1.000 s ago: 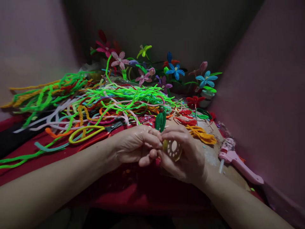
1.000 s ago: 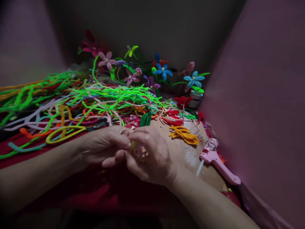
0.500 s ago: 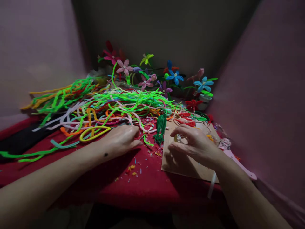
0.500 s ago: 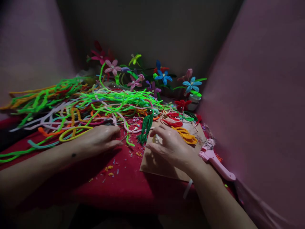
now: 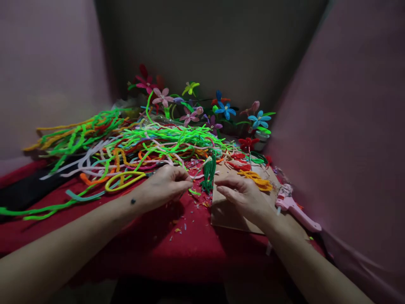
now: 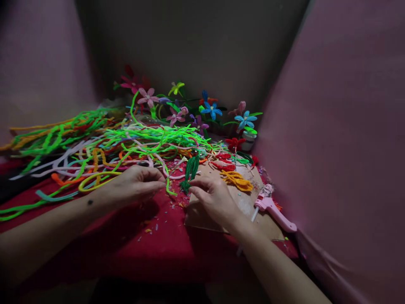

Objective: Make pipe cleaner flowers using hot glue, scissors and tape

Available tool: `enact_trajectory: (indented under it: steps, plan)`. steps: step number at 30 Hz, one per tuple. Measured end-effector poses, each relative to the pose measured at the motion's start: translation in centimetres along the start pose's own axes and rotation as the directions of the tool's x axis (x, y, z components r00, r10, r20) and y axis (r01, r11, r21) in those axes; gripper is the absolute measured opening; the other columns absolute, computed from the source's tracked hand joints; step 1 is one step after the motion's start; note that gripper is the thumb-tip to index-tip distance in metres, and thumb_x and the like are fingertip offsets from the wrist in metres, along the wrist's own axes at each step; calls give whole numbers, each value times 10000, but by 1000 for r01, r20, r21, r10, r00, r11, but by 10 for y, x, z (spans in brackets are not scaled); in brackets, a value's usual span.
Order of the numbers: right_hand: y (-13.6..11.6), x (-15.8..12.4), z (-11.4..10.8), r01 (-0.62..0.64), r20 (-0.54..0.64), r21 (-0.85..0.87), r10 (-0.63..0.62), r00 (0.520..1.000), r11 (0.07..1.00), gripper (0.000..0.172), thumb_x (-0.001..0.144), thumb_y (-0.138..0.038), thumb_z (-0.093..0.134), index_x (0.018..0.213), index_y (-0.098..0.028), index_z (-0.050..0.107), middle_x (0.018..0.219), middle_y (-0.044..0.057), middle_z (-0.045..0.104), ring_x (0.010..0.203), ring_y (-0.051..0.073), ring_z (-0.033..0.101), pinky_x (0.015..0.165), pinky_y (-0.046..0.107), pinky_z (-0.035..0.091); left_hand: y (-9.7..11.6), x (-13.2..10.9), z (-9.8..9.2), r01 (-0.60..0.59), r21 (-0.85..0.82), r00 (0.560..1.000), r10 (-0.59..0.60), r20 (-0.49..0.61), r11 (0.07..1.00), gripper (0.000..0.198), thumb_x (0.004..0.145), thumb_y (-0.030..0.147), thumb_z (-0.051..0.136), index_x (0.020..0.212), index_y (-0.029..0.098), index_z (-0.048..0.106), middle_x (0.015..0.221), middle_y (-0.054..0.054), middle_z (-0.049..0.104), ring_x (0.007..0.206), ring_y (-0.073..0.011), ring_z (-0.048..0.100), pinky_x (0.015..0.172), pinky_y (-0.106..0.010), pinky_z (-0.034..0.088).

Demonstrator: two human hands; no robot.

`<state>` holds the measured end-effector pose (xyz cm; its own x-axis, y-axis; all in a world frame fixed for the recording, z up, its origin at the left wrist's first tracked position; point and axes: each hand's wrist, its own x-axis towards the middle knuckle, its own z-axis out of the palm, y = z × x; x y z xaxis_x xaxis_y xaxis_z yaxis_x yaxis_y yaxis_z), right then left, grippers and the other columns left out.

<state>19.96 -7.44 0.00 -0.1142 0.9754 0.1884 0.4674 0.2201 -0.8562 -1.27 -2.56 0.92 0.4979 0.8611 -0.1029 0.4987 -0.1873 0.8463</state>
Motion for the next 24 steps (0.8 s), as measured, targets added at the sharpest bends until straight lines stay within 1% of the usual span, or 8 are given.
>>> enact_trajectory:
  steps: [3,5,9,13,17,20,22,24]
  plan:
    - [-10,5,14,-137,10,490,151,988,861,172,691,-257,705,854,-200,704,799,7,667,616,107,551,609,266,438,15,-7,9,-25,-145,998,34,58,989,195,747,303,539,617,161,515,462,64,381,417,-63,296,409,-200,214]
    - [-12,8,21,-109,-26,638,163,986,762,156,656,-261,733,783,-177,698,726,-11,634,551,80,505,552,241,397,21,-9,15,-59,-174,994,74,79,983,189,751,285,544,614,157,515,468,65,384,426,-60,305,409,-192,223]
    - [-12,10,26,-26,-114,670,138,984,742,170,647,-241,736,558,-156,620,518,-44,516,499,68,433,508,227,326,24,-6,20,-90,-221,989,113,95,971,119,751,254,564,686,154,554,488,60,445,416,-60,360,398,-182,263]
    - [-18,7,31,2,-178,664,156,972,748,223,609,-253,760,510,-165,580,505,-57,484,482,59,378,489,227,303,27,-1,21,-74,-297,991,103,84,952,131,743,261,598,823,156,596,524,46,542,350,-61,399,338,-176,274]
    - [-24,4,34,-44,-127,641,162,979,766,197,653,-309,735,574,-166,625,504,-55,478,463,57,344,451,230,256,30,6,19,-74,-344,996,89,27,936,87,716,214,627,678,151,580,487,30,559,312,-57,423,309,-163,278]
    - [-22,6,24,-42,-101,644,139,985,764,200,708,-356,689,755,-162,685,548,-39,536,457,58,375,436,223,254,32,13,12,-21,-412,997,50,59,911,108,716,220,648,658,147,593,438,33,530,284,-50,390,289,-158,242]
    - [-18,13,9,-5,-146,657,134,980,754,283,704,-344,690,927,-170,684,636,-18,607,465,62,422,438,220,294,33,20,8,-21,-492,997,56,57,870,136,729,254,663,668,146,608,448,28,534,294,-39,376,298,-154,236]
    - [-14,23,-11,74,-256,630,117,960,773,278,665,-267,711,919,-158,685,646,-13,620,468,61,445,441,217,316,35,27,5,-52,-573,996,83,28,818,145,720,269,692,688,146,623,488,19,558,321,-27,379,317,-149,234]
